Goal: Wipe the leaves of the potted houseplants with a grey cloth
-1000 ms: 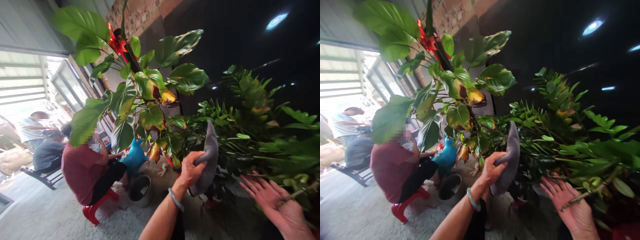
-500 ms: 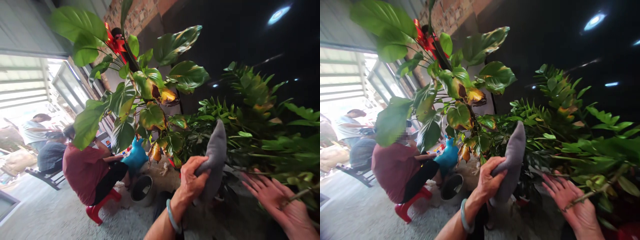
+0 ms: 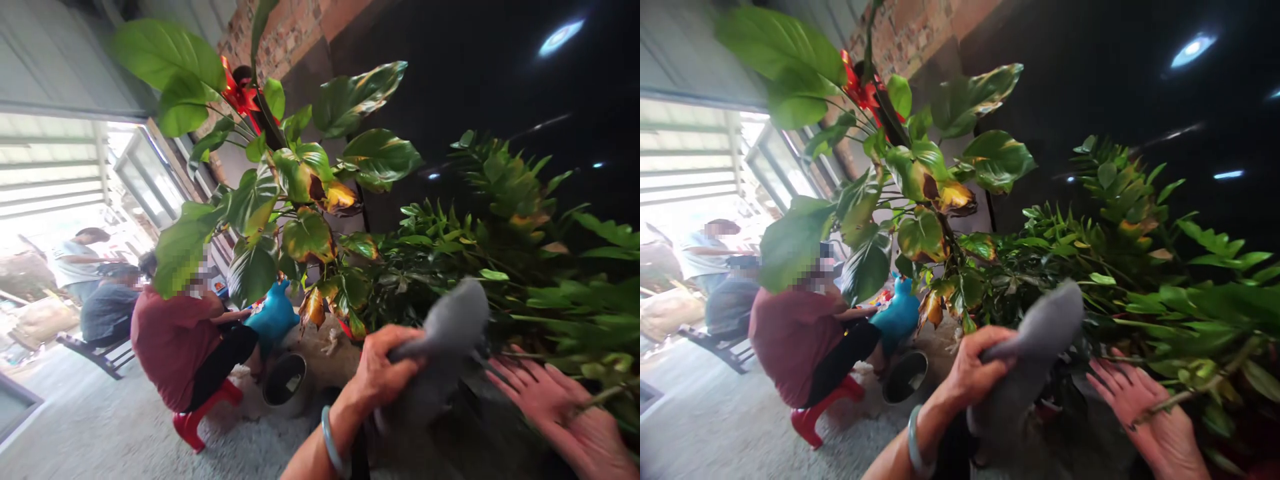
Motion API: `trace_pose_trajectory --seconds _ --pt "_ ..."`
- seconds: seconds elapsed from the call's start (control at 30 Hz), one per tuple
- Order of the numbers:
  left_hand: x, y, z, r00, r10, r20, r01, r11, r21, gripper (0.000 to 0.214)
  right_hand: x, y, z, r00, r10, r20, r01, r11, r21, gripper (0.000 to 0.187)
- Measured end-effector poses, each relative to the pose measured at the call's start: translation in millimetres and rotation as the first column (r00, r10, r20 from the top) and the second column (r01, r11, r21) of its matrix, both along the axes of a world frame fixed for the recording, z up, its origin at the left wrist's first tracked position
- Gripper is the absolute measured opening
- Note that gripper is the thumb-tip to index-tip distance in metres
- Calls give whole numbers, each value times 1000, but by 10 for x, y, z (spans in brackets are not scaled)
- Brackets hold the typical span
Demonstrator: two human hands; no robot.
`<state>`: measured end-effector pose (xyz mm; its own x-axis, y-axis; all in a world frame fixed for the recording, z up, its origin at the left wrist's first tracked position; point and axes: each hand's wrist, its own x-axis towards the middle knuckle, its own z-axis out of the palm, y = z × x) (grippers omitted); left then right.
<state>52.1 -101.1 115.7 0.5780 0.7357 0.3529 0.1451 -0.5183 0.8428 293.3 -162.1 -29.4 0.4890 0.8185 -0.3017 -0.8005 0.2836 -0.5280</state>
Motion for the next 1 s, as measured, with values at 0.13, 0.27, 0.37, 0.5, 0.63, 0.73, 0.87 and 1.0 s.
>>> trace_pose_trajectory --seconds 0.13,0.27,0.37,0.5,0.63,0.73,0.87,1.0 --pt "371 253 97 969 225 103 -224 974 -18 38 -101 1 180 998 -14 -60 7 994 -110 26" --pt "365 159 -275 966 -50 -255 5 985 -173 39 -108 -23 239 993 1 -115 -10 997 -80 19" --pt "153 9 -302 881 -355 -314 246 909 -338 39 -40 -44 149 998 13 -66 -21 994 -112 18" --pt "145 55 116 971 -234 -38 213 933 -289 43 6 -45 62 998 -32 -55 23 987 -158 26" --pt "474 282 289 980 8 196 29 982 -186 42 -6 -27 67 998 -19 -61 17 999 -30 26" --pt "565 313 -48 998 65 4 -63 986 -156 40 -26 -32 113 995 -15 -101 14 1000 -15 25" --pt "255 76 -558 902 -200 -383 113 965 -238 40 -52 -62 205 992 1 -125 -5 999 -34 24" --pt "-50 -123 -335 908 -293 -299 224 944 -243 40 -77 -71 302 995 20 -96 -27 997 -75 26"
